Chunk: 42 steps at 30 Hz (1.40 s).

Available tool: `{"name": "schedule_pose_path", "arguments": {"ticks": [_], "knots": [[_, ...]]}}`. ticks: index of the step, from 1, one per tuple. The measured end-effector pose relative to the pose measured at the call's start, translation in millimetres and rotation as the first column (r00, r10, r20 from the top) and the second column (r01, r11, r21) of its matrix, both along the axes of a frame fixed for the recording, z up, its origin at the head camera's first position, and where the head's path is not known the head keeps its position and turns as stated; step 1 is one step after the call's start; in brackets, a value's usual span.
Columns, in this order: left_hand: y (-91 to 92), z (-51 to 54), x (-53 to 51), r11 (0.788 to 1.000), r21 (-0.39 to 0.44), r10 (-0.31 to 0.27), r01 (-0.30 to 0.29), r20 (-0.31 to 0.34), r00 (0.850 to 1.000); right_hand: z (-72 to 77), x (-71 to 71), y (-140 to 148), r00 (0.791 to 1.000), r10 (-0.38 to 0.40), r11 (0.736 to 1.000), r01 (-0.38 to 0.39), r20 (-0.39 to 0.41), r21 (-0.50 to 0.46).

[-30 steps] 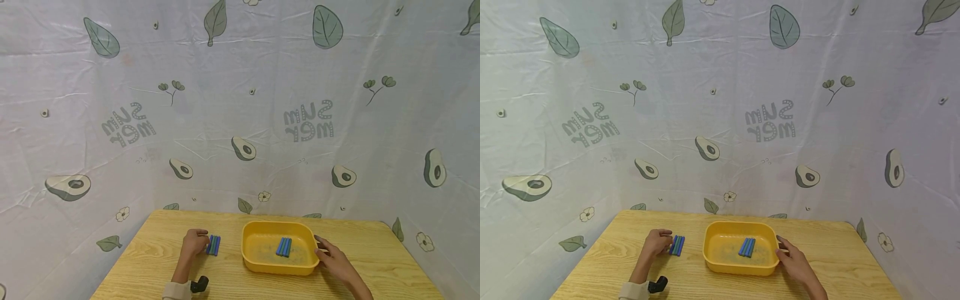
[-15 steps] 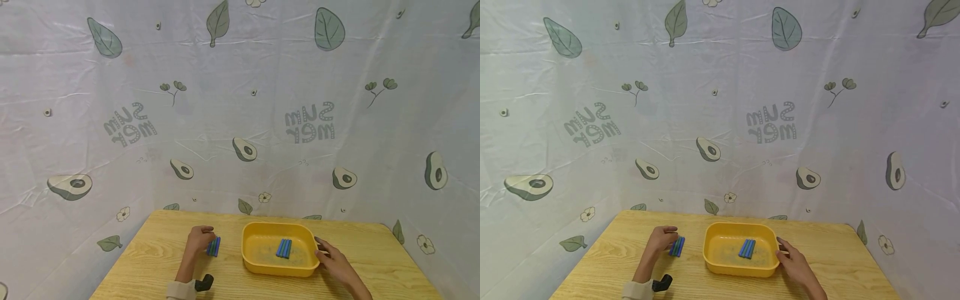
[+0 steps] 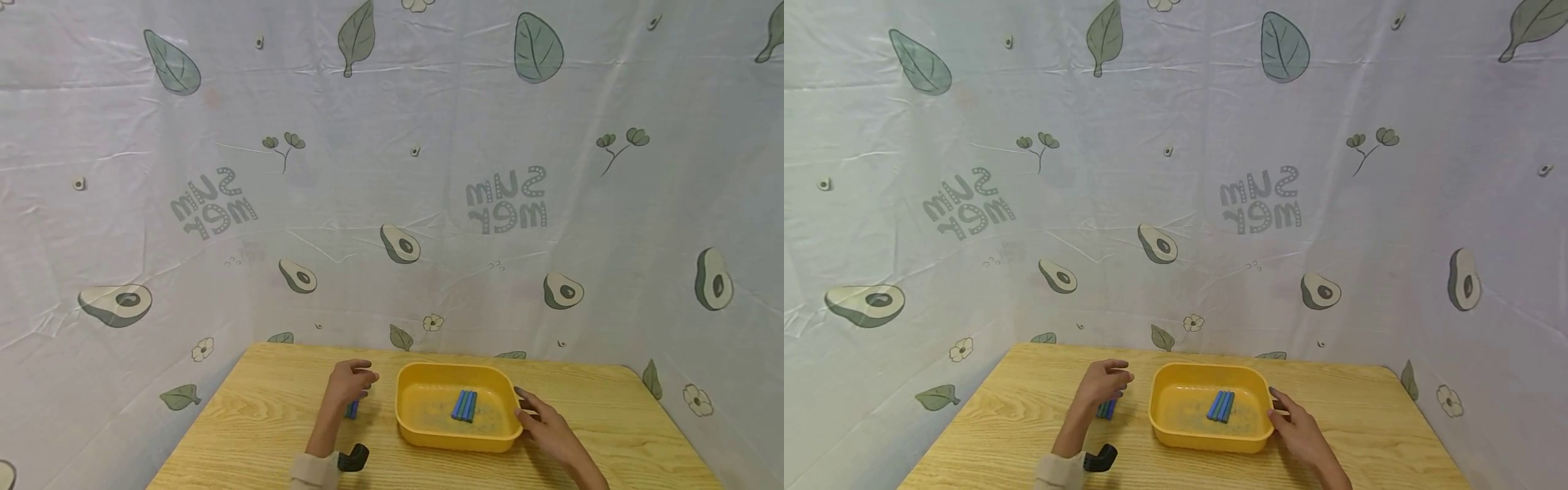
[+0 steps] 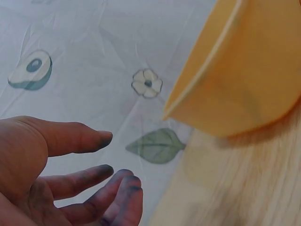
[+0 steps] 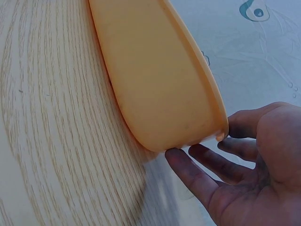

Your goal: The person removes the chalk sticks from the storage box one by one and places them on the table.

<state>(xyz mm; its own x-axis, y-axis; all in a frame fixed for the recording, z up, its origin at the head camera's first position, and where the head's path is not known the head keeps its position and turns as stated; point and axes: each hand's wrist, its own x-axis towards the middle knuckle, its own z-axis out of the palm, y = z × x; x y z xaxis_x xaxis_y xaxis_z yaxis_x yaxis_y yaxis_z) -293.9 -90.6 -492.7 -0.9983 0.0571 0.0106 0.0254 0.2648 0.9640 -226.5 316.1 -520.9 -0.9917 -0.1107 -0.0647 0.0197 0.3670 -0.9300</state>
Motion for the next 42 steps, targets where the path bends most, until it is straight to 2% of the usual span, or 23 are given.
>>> {"name": "schedule_pose_path", "arguments": {"ticks": [7,12,22,31,34,42], "knots": [[19.5,9.2,2.2,0.999,0.029,-0.034,0.035,-0.022,0.999,1.5,-0.2,3,1.0,0.026,1.0,-0.026,0.007,-0.014],[35.1,15.3,3.4,0.996,0.055,-0.063,0.063,-0.011,0.998,0.9,-1.4,6,0.998,0.064,0.998,-0.064,-0.004,-0.021],[62.1,27.2,6.3,0.989,0.075,-0.127,0.13,-0.044,0.991,1.7,-1.6,7,0.998,0.063,0.998,-0.063,-0.006,-0.022],[86.2,28.1,4.3,0.982,0.084,-0.166,0.17,-0.056,0.985,2.9,-1.1,7,0.998,0.069,0.997,-0.069,-0.007,-0.029],[93.7,27.7,2.9,0.981,0.095,-0.168,0.172,-0.043,0.985,2.0,-2.1,7,0.998,0.054,0.998,-0.055,-0.007,-0.017],[110.9,20.7,-0.3,0.979,0.114,-0.171,0.171,-0.013,0.985,0.8,-3.1,4,1.0,0.015,1.0,-0.015,0.004,-0.003]]}}
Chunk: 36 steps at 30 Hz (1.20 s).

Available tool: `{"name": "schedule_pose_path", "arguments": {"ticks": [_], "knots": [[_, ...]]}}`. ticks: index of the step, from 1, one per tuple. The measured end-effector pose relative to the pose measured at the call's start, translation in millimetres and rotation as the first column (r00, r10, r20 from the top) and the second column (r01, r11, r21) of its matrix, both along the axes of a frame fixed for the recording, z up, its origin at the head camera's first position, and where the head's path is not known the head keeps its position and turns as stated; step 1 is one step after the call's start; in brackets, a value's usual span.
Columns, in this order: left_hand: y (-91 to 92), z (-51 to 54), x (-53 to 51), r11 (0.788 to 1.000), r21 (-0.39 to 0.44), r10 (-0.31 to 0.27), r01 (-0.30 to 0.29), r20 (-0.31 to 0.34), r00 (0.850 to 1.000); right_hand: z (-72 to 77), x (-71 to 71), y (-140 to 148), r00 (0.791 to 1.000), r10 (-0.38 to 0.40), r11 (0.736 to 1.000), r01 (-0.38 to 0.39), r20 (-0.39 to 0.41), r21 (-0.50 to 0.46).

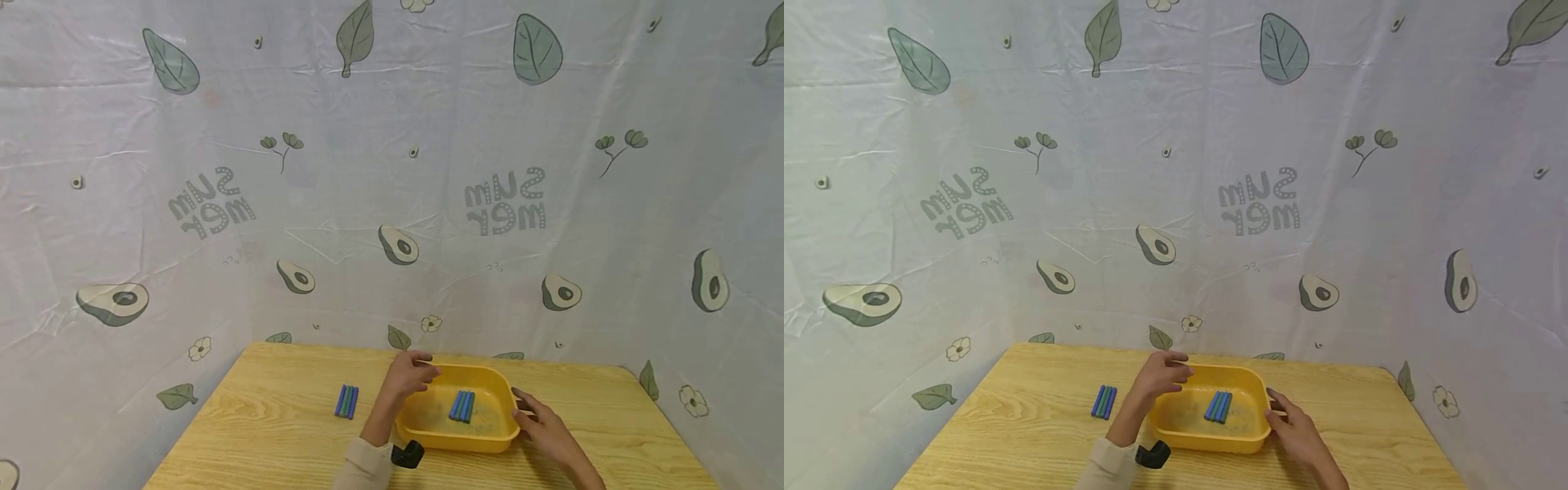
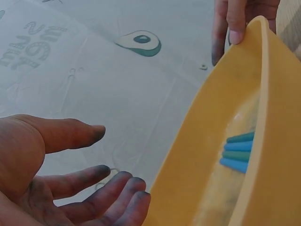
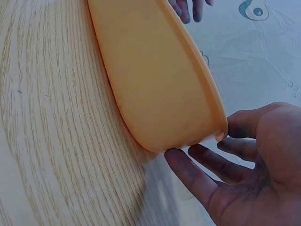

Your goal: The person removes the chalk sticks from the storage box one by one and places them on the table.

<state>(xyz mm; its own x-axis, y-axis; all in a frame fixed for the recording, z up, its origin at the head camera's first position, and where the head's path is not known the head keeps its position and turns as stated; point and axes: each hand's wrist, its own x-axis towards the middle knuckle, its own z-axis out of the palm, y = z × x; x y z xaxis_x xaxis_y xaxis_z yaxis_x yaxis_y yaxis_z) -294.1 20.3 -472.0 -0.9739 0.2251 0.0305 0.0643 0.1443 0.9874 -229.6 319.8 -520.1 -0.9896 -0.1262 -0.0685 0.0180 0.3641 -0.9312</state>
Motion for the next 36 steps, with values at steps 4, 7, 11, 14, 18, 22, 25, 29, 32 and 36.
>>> {"name": "schedule_pose_path", "arguments": {"ticks": [4,7,11,14,18,22,25,29,32,36], "knots": [[8.5,-1.0,-0.8,1.0,-0.024,-0.008,0.008,-0.005,1.0,1.1,1.5,1,1.0,0.019,1.0,-0.019,-0.003,-0.009],[14.5,-2.4,-0.9,0.999,-0.04,-0.011,0.011,-0.004,1.0,1.3,1.8,1,1.0,0.021,1.0,-0.021,-0.002,-0.019],[21.6,-6.1,-0.7,0.999,-0.051,-0.011,0.011,0.011,1.0,-0.3,1.4,1,1.0,0.021,1.0,-0.021,0.002,-0.022],[25.3,-10.6,-2.3,0.998,-0.058,-0.02,0.02,0.016,1.0,-1.1,1.1,2,1.0,0.026,1.0,-0.026,0.0,-0.017],[29.0,-17.9,-6.4,0.996,-0.074,-0.045,0.046,0.009,0.999,-1.0,1.2,2,1.0,0.03,0.999,-0.03,-0.001,-0.019],[33.5,-23.7,-9.0,0.993,-0.103,-0.054,0.056,0.026,0.998,-0.8,1.3,1,1.0,0.025,0.999,-0.025,-0.001,-0.023],[37.6,-26.4,-9.1,0.993,-0.108,-0.045,0.052,0.065,0.997,-1.1,0.9,1,1.0,0.008,1.0,-0.008,-0.004,-0.014],[43.7,-29.8,-7.7,0.994,-0.098,-0.032,0.044,0.122,0.992,-1.0,0.4,0,1.0,0.001,1.0,-0.001,-0.009,-0.008],[48.1,-33.3,-7.0,0.992,-0.126,-0.01,0.028,0.143,0.99,-1.0,0.7,1,1.0,0.013,1.0,-0.014,-0.013,-0.009],[53.7,-38.8,-8.1,0.985,-0.172,0.018,0.006,0.134,0.991,-0.7,1.3,2,1.0,0.021,1.0,-0.021,-0.012,-0.011]]}}
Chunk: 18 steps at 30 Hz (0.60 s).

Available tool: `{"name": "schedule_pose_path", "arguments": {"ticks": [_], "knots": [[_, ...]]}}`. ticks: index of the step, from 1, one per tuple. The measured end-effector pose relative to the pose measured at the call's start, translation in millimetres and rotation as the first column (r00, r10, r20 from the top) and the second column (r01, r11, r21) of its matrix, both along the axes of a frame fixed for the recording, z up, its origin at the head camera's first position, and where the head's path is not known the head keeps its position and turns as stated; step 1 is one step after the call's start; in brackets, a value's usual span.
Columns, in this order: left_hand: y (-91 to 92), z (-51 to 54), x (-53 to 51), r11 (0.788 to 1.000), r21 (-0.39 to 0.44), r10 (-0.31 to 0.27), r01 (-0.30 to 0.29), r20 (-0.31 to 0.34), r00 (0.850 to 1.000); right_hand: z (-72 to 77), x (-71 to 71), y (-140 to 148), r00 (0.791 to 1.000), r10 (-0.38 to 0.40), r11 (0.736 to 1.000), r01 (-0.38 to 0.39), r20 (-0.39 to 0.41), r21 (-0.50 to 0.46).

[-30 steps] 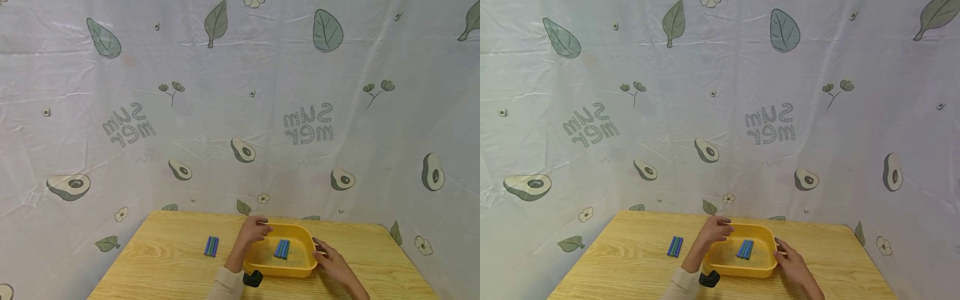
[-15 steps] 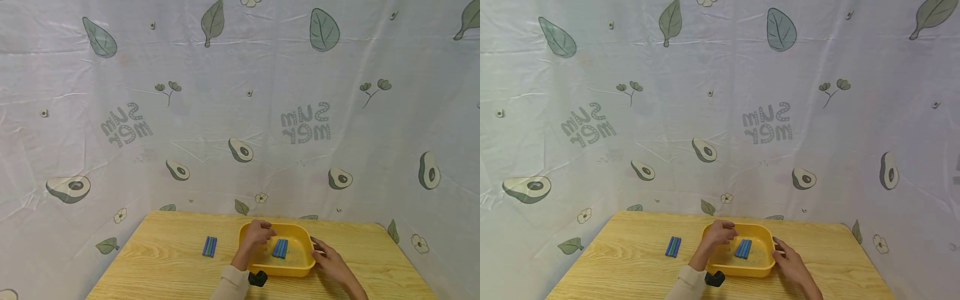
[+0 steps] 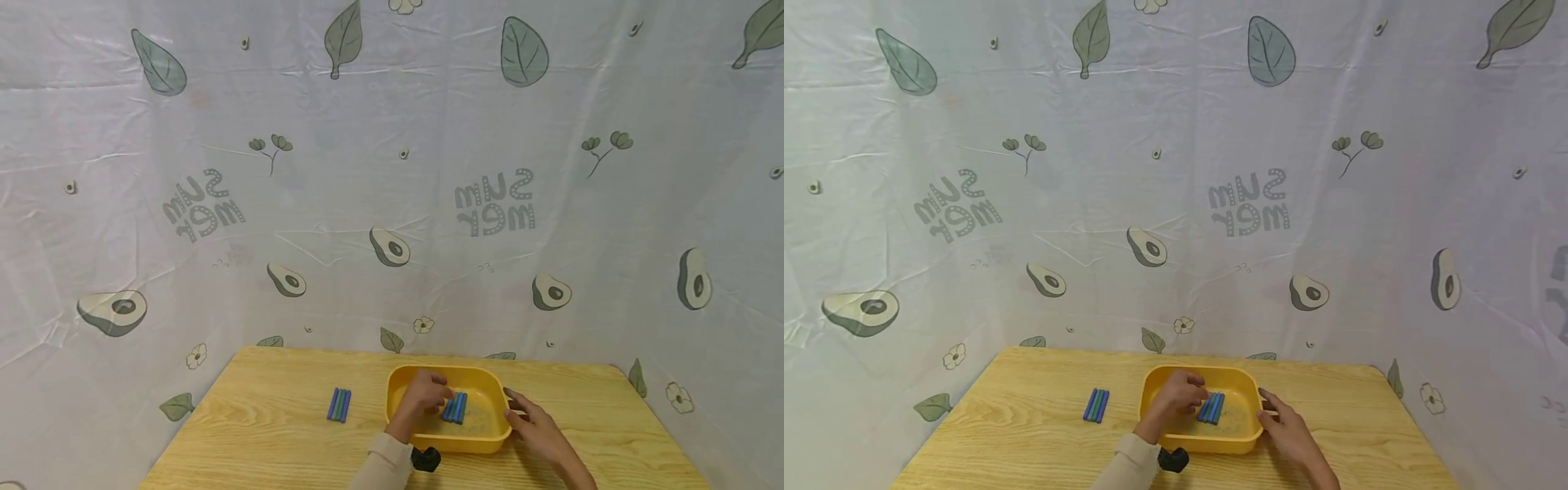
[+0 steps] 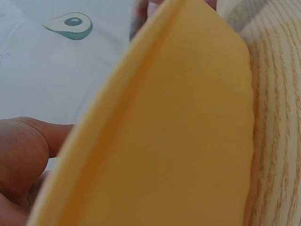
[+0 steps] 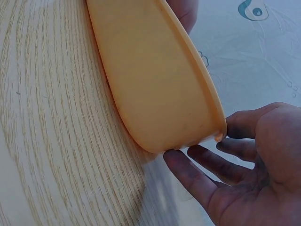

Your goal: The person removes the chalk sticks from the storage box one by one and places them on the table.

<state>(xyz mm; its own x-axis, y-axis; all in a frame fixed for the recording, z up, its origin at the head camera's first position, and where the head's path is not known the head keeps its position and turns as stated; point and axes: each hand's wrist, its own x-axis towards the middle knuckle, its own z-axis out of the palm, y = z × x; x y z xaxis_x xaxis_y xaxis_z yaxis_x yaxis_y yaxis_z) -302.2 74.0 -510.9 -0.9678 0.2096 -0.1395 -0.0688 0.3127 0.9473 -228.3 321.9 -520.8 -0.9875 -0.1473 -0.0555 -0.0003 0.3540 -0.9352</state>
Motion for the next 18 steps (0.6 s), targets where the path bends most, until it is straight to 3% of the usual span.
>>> {"name": "schedule_pose_path", "arguments": {"ticks": [5,11,18], "knots": [[5.9,-7.8,-3.2,0.999,-0.036,0.0,-0.001,-0.043,0.999,0.9,0.8,-1,1.0,-0.009,1.0,0.009,0.008,0.003],[11.6,-12.4,-4.4,0.989,-0.143,0.006,-0.028,-0.15,0.989,1.8,1.9,-2,1.0,-0.023,1.0,0.023,0.012,0.01],[15.5,-12.1,-4.9,0.956,-0.282,0.024,-0.077,-0.189,0.982,4.4,2.7,-3,0.999,-0.038,0.999,0.037,0.022,0.015]]}}
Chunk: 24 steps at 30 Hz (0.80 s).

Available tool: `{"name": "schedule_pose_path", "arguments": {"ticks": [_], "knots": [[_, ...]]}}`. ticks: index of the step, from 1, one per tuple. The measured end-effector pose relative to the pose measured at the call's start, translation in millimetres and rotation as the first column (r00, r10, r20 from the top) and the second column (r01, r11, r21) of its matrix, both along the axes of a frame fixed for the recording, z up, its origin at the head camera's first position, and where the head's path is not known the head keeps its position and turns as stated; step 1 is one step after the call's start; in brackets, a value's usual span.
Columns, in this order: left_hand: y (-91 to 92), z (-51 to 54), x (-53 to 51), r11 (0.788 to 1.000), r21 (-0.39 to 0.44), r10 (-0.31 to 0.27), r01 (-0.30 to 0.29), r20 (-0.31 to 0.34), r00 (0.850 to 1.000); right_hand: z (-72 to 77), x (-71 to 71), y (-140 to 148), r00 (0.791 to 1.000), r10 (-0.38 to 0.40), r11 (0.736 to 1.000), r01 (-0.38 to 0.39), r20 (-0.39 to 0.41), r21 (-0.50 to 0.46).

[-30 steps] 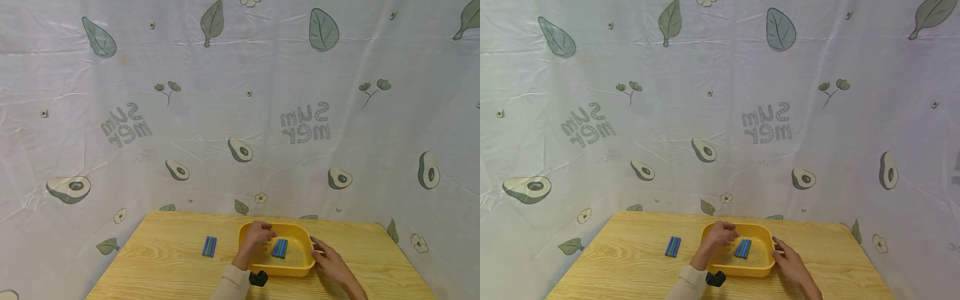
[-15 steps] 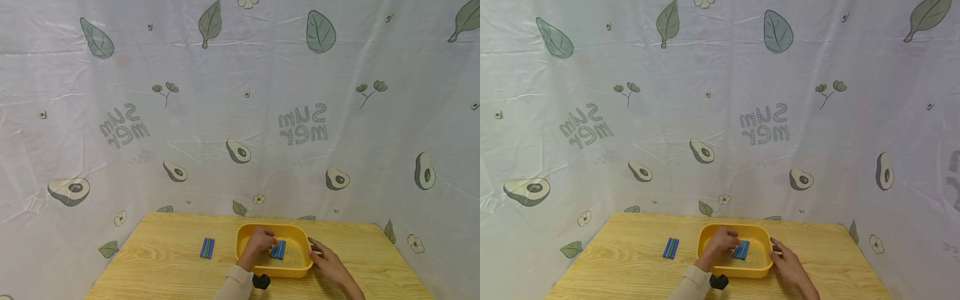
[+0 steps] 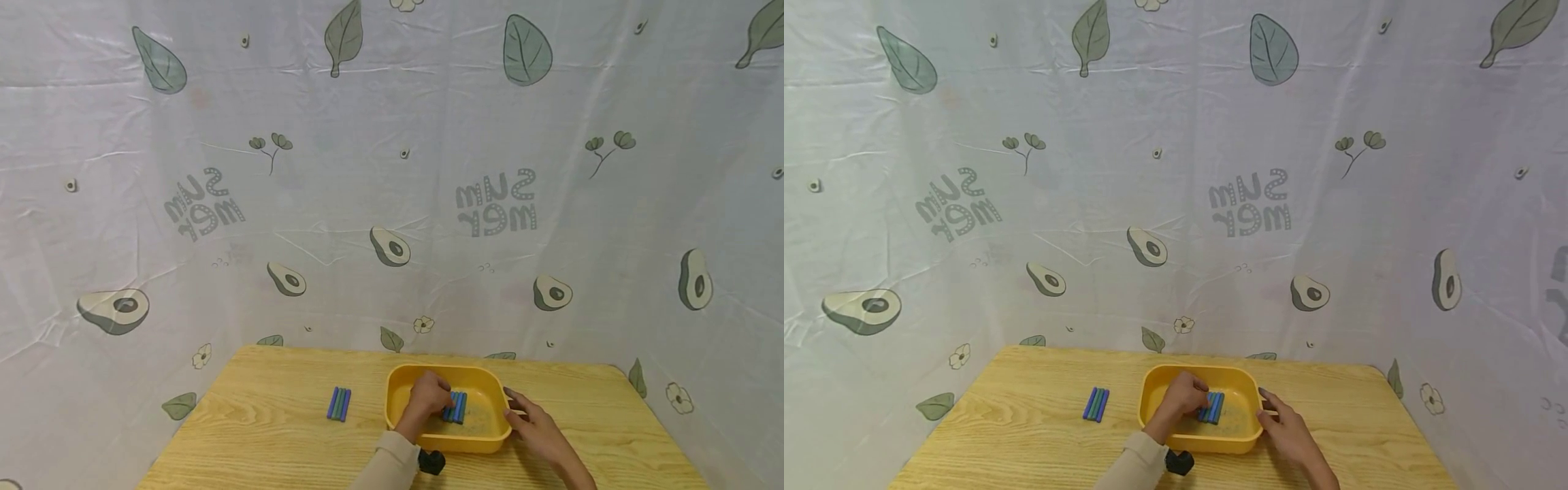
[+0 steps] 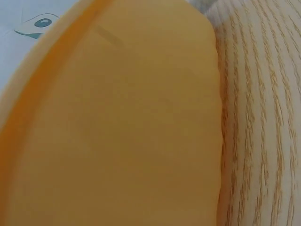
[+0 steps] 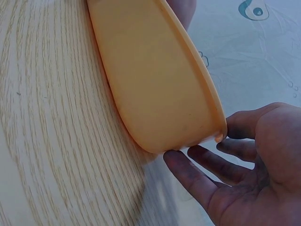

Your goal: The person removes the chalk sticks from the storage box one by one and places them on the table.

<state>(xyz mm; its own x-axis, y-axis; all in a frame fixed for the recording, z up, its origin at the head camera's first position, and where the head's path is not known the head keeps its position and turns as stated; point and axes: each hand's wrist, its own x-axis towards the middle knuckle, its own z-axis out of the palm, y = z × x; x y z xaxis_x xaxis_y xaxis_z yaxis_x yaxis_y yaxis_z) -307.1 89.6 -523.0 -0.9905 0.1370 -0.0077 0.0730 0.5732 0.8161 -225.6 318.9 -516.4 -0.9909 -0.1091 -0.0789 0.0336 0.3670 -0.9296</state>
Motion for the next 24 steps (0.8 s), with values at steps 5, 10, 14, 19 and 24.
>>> {"name": "schedule_pose_path", "arguments": {"ticks": [5,10,14,19,24], "knots": [[0.9,2.0,2.2,0.997,-0.075,0.03,-0.034,-0.043,0.999,-0.4,-2.4,0,1.0,-0.002,1.0,0.002,-0.006,0.005],[1.2,3.2,4.5,0.996,-0.073,0.056,-0.059,-0.032,0.998,-2.0,-2.7,1,1.0,0.024,1.0,-0.024,-0.007,0.002],[1.0,-0.2,3.1,0.995,-0.075,0.064,-0.065,-0.016,0.998,-3.3,-2.9,0,1.0,-0.008,1.0,0.008,-0.002,0.014],[1.4,-12.0,-4.5,0.998,-0.034,0.057,-0.059,-0.044,0.997,-3.3,-3.4,-1,1.0,-0.019,1.0,0.019,-0.002,0.02],[1.6,-3.7,3.0,0.997,-0.009,0.076,-0.077,-0.051,0.996,-1.8,-3.6,0,1.0,-0.004,1.0,0.004,-0.006,0.012]]}}
